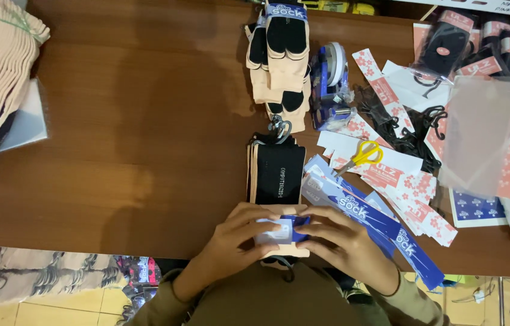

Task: Applying paper labels to pairs of socks and stacking them neatly on a work surface

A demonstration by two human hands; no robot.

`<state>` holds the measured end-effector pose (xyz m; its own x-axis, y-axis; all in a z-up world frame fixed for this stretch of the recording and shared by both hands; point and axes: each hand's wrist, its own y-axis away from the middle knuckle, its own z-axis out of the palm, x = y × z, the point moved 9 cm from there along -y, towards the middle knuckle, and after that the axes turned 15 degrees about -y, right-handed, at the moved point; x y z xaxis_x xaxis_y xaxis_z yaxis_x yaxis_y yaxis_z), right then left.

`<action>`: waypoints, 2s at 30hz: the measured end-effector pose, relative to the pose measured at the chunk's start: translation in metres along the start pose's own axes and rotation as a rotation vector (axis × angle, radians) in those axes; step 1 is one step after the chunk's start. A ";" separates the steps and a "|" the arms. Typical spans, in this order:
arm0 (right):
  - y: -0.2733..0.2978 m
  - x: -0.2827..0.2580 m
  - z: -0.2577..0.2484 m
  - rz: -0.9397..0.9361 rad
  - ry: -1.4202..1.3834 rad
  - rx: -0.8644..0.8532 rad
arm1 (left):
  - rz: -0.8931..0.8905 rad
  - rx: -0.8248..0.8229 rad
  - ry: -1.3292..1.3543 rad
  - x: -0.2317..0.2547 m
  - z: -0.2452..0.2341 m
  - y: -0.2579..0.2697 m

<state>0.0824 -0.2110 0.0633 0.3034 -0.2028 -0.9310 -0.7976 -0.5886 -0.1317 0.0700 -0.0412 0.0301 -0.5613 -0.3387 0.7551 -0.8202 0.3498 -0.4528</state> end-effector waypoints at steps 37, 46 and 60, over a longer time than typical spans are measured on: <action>-0.061 0.177 -0.149 -0.018 0.395 0.450 | 0.069 -0.103 -0.195 0.011 0.011 -0.016; -0.053 0.104 -0.101 0.570 0.002 0.175 | 0.047 -0.141 -0.174 0.014 0.010 -0.019; 0.036 0.125 -0.078 0.631 0.213 0.116 | -0.435 -0.255 0.194 -0.055 0.002 -0.019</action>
<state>0.1324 -0.3187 -0.0309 -0.1529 -0.6366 -0.7559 -0.9029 -0.2209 0.3687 0.1164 -0.0308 -0.0034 -0.1253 -0.3402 0.9320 -0.9057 0.4228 0.0326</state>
